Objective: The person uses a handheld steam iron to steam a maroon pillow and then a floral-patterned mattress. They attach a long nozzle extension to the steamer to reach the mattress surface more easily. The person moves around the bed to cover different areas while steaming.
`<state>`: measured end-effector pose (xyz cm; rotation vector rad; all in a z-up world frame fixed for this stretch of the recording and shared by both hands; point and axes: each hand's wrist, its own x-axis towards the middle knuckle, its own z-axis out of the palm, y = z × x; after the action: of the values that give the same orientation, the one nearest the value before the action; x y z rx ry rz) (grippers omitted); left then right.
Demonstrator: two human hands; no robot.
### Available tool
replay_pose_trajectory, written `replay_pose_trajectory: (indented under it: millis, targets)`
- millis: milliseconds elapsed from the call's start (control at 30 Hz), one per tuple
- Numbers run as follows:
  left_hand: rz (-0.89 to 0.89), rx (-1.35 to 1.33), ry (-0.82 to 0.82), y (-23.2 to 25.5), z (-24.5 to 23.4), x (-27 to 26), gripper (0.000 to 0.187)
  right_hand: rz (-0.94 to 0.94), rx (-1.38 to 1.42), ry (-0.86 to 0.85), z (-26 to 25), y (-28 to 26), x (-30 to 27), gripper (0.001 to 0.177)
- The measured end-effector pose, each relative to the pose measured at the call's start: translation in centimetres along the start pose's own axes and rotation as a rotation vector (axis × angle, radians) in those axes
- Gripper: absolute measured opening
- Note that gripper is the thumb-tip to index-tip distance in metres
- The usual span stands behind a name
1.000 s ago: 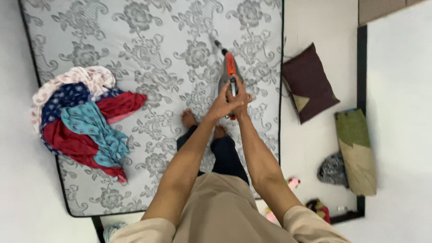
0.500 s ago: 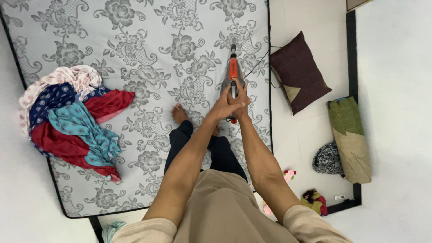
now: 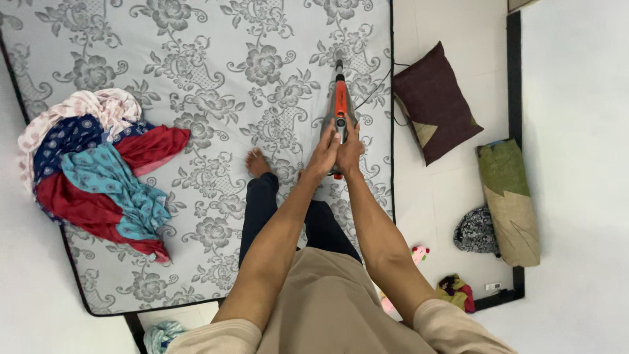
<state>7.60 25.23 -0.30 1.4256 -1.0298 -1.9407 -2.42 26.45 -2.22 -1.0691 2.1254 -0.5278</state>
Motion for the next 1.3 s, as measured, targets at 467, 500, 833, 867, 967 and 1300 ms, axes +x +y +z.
replay_pose_trajectory:
  millis: [467,500,833,867,967,1300]
  targets:
    - [-0.021,0.185,-0.001,-0.6,0.5,3.3,0.051,0.069,0.117,0.007,-3.3,-2.1,1.8,0.053]
    - [0.004,0.191,0.005,-0.6,0.7,3.4,0.05,0.041,0.14,0.014,-3.4,-2.2,2.1,0.052]
    - [-0.216,0.018,0.023,2.5,0.8,5.2,0.048,-0.107,0.094,0.088,-1.9,-0.5,5.2,0.053]
    - [-0.182,0.059,0.024,2.7,0.9,5.6,0.047,-0.1,0.085,0.095,-1.8,-0.3,5.7,0.053]
    - [-0.119,0.122,0.025,2.4,0.8,5.7,0.047,-0.072,0.065,0.095,-1.5,-0.2,5.4,0.054]
    - [-0.167,0.133,0.048,5.1,1.0,6.4,0.048,-0.143,0.21,0.095,-2.8,-1.4,6.8,0.049]
